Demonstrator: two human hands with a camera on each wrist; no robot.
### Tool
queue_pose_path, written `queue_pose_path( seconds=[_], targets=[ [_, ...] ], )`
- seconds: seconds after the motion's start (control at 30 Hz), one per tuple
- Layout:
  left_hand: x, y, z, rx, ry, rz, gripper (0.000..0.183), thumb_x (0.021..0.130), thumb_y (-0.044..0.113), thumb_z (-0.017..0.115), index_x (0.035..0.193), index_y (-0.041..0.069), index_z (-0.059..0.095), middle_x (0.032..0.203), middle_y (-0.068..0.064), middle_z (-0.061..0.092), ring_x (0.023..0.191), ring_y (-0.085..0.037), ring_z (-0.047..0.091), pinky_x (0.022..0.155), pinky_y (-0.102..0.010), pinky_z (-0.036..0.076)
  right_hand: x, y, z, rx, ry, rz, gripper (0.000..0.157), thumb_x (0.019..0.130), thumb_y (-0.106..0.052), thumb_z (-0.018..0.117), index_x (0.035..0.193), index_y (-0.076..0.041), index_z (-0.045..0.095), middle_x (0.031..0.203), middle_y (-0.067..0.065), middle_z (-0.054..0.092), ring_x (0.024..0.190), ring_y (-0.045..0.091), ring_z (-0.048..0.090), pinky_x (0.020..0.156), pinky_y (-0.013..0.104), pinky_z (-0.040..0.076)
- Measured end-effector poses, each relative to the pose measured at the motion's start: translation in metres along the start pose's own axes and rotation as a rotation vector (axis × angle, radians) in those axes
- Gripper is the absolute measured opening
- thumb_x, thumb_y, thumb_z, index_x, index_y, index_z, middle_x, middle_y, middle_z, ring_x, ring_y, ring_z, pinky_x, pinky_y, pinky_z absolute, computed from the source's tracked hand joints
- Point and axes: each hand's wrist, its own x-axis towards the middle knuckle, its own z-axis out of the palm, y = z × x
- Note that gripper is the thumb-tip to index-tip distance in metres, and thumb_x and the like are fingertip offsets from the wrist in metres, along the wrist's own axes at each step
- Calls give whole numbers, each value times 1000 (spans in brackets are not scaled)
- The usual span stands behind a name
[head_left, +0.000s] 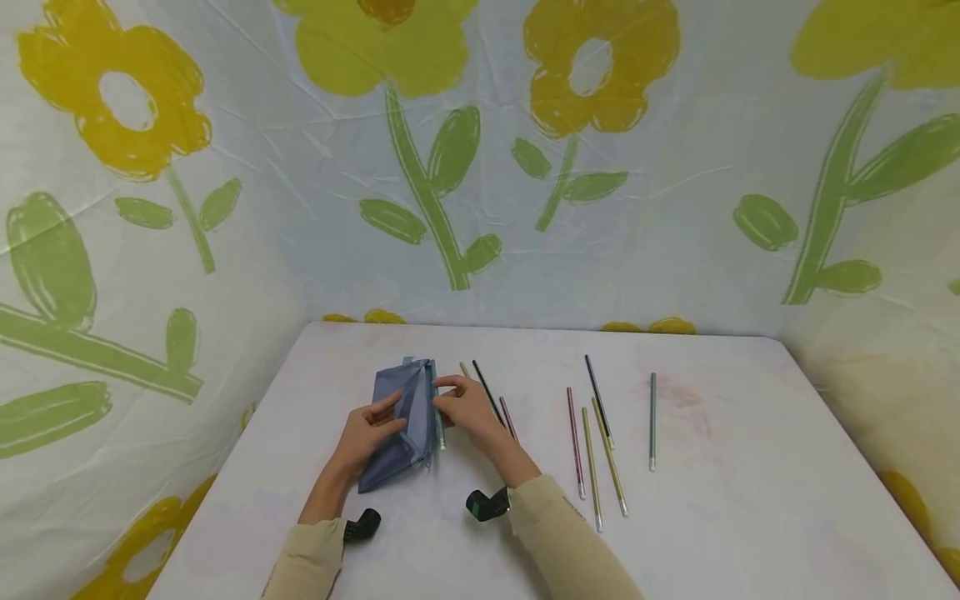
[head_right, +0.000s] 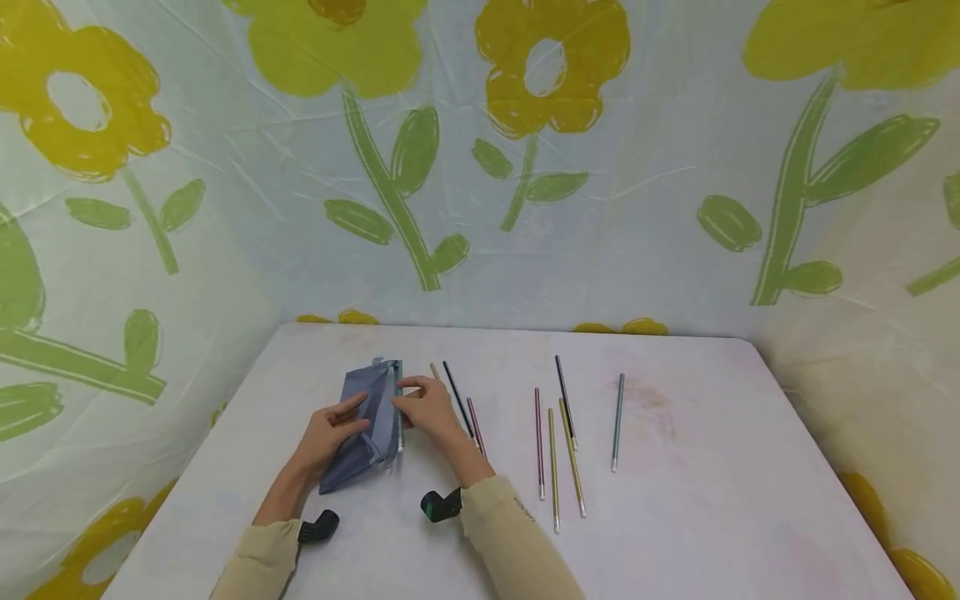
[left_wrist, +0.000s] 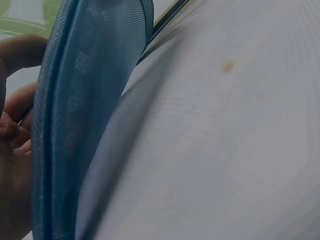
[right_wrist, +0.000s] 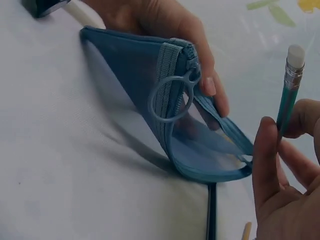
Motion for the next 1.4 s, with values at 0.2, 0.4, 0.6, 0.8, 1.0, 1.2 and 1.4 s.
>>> queue_pose_path(
  seconds=[0.2, 0.4, 0.6, 0.8, 1.0, 1.2, 1.4],
  targets=[
    [-1, -2, -2, 1, 10, -1, 59, 86, 11, 75, 140, 2, 51, 145, -12, 45, 134, -33, 39, 105, -43, 34, -1, -4, 1, -49, -121, 55, 41, 86, -2, 59, 128, 3, 59, 88, 21, 67, 60, 14, 55, 62, 38, 55],
    [0, 1, 0, -3, -1, 0, 57, 86, 8, 73, 140, 5, 52, 145, -11, 46, 133, -34, 40, 105, -47, 34, 9, -1, 9, -84, -90, 58, 38, 88, -4, 60, 126, -1, 62, 82, 13, 66, 61, 16, 58, 65, 41, 55],
    [-1, 0, -1, -29, -12, -57, 57, 88, 0, 69, 141, 7, 51, 147, -10, 43, 136, -33, 36, 108, -48, 30, 17, 5, 15, -99, -78, 109, 37, 87, -4, 60, 124, -3, 64, 78, 9, 65, 58, 15, 59, 62, 37, 56],
    [0, 3, -3, -36, -41, -54, 61, 87, -6, 67, 143, 1, 45, 148, -15, 39, 136, -34, 34, 108, -47, 28, 25, 10, 15, -80, -69, 104, 34, 87, -3, 62, 120, -5, 67, 74, 8, 65, 56, 14, 57, 56, 31, 54],
    [2, 2, -2, -23, -58, -26, 66, 82, -5, 72, 143, 3, 47, 147, -15, 41, 134, -32, 38, 106, -42, 32, 29, 6, 15, -93, -77, 125, 32, 88, -3, 62, 120, -6, 67, 72, 6, 64, 57, 14, 57, 57, 32, 54],
    [4, -2, 0, -64, -91, 17, 71, 79, -7, 74, 143, 0, 45, 144, -21, 44, 132, -32, 42, 103, -37, 37, 33, 5, 16, -148, -71, 131, 33, 88, -3, 61, 120, -7, 68, 73, 6, 64, 54, 13, 56, 57, 32, 54],
    [5, 1, 0, -43, -100, 8, 75, 77, -8, 75, 144, 0, 43, 144, -22, 42, 132, -32, 40, 104, -38, 35, 37, 3, 17, -172, -101, 142, 34, 90, -5, 61, 124, -6, 66, 78, 8, 65, 57, 16, 59, 56, 30, 53]
  ],
)
